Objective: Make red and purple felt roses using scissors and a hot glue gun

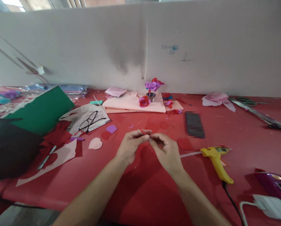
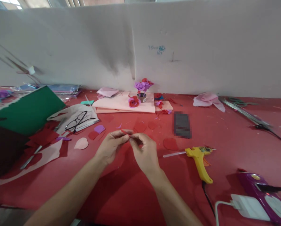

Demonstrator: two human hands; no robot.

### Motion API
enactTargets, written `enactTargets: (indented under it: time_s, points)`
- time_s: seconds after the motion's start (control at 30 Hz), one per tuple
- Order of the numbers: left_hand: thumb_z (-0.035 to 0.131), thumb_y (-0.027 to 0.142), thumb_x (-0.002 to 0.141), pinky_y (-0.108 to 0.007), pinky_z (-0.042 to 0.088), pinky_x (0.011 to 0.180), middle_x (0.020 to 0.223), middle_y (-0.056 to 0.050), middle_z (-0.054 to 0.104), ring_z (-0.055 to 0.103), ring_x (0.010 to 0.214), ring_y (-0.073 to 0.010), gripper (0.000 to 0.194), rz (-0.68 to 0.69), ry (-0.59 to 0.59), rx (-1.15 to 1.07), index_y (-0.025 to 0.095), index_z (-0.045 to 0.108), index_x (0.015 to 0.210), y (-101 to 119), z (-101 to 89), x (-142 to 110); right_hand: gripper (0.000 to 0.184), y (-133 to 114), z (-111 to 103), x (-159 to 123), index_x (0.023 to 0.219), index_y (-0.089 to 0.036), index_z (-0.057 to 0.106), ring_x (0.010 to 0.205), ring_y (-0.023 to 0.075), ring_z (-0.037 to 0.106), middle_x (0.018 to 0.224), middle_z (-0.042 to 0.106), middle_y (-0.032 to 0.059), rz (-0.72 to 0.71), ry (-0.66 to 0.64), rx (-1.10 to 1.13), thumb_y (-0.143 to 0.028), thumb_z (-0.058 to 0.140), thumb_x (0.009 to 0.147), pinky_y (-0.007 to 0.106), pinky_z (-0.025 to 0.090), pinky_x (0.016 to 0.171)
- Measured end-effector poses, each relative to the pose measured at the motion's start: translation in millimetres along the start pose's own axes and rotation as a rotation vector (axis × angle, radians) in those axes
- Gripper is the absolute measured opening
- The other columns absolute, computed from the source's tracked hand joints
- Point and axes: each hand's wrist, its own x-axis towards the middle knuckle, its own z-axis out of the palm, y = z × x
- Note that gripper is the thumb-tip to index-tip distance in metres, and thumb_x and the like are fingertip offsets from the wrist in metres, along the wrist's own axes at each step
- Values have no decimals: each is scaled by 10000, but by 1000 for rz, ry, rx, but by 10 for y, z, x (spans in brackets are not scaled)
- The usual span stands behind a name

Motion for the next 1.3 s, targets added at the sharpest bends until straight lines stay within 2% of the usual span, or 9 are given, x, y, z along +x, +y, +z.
enactTargets:
  time_s: [0.13,0.23,0.47,0.7,0.9,0.97,1.07,1.17,1.3]
  points:
    - [764,201,651,-284,453,837,808,-37,695,609,807,-138,89,18,-69,14,158,740,725,6,-1,-12,157,-25,-5,6,814,-198,690,743,178,635,812,709,38,61,-27,60,-339,621,820,294,491,704]
    - [776,211,631,-290,470,767,780,-34,674,602,757,-139,92,26,-86,9,150,715,663,24,-4,-12,185,-24,-4,14,833,-198,704,678,164,612,754,697,22,101,-71,122,-361,617,815,283,483,654]
    - [809,146,517,-230,447,642,663,16,585,546,647,-85,192,24,26,-49,142,617,520,54,10,-7,129,-9,29,11,845,-209,682,754,173,639,820,712,29,57,-120,111,-319,623,812,304,503,734]
    - [836,131,442,-217,430,597,601,36,563,526,581,-68,249,-23,64,-101,136,596,510,87,46,-29,148,-9,67,-15,786,-209,692,726,173,631,776,699,26,44,-74,50,-343,632,808,294,490,713]
    - [855,159,449,-220,431,620,600,30,587,525,591,-73,256,-2,102,-19,137,615,534,71,55,-33,151,21,82,-17,770,-216,712,708,172,627,729,685,16,77,-66,66,-335,625,804,290,491,683]
    - [849,162,483,-222,438,652,645,23,619,539,630,-81,225,3,79,-3,153,673,623,68,30,-29,151,20,78,-7,776,-216,720,710,174,624,739,692,22,97,-63,76,-339,636,794,297,490,689]
    - [820,205,573,-246,453,731,772,-20,672,587,743,-115,203,-37,-57,15,164,734,752,78,-34,-19,138,21,65,11,775,-224,721,757,186,631,783,702,29,124,-57,161,-343,651,778,322,495,742]
    - [776,254,655,-254,453,761,829,-45,670,595,795,-129,134,-24,-160,39,151,747,735,93,-89,-2,126,20,54,20,780,-223,721,791,188,632,808,703,24,148,-82,235,-335,666,764,327,493,777]
    - [816,186,560,-236,444,683,731,-8,617,566,692,-103,120,16,-96,26,148,706,589,93,-99,20,129,16,70,1,799,-209,723,752,164,619,782,699,7,155,-139,220,-313,649,779,283,480,729]
